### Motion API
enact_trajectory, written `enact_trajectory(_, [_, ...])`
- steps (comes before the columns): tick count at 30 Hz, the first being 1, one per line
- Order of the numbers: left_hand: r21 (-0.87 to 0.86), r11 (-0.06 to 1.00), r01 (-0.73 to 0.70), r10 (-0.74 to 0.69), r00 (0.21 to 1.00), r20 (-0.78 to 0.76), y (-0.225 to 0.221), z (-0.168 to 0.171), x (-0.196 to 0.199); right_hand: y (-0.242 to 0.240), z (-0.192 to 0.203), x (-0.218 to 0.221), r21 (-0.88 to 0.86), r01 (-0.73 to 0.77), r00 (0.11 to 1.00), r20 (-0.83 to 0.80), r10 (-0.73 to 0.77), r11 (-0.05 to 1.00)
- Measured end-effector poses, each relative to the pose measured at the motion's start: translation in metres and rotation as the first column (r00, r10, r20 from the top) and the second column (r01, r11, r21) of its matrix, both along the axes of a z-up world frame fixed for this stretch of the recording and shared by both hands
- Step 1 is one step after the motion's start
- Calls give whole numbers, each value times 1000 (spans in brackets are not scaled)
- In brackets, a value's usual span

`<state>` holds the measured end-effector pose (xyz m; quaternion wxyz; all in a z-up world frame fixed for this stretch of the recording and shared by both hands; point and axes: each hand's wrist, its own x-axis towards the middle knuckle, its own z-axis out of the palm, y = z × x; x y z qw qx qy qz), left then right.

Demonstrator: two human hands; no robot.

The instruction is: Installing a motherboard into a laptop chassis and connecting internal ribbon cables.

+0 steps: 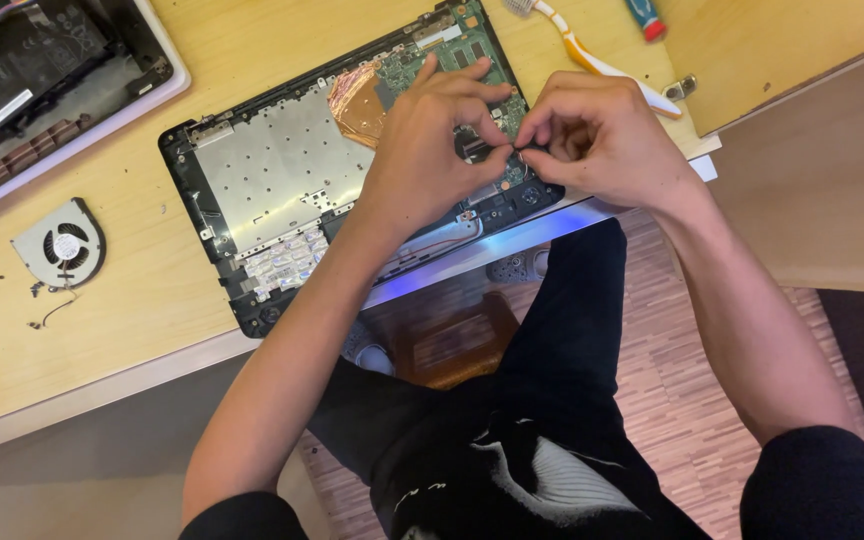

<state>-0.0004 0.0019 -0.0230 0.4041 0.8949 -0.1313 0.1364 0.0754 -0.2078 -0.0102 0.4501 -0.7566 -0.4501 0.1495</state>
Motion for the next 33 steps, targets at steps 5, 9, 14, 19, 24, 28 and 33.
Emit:
enact_trajectory(5, [2,999,-32,32,999,12,-5,1,-3,3,5,-1,-18,0,1000,21,1,1000])
enact_trajectory(9, [-9,1000,-24,24,999,23,-4,-2,-1,3,6,-1,-60,-2,987,159,12,998])
enact_trajectory(14, [-43,998,36,-39,997,-60,3,11,-4,5,2,-4,-63,-1,972,236,16,998])
enact_trajectory(19, [-42,998,41,-45,996,-83,6,11,-5,7,4,-6,-57,-1,969,247,15,998])
enact_trajectory(24, [-51,996,73,-77,992,-101,8,12,-4,6,14,-3,-142,-1,988,155,23,990])
enact_trajectory(28, [-40,997,65,-69,993,-97,8,10,-2,7,21,-1,-185,-27,977,203,65,982])
enact_trajectory(33, [-30,998,50,-53,992,-118,7,10,0,8,21,2,-217,7,980,197,37,976])
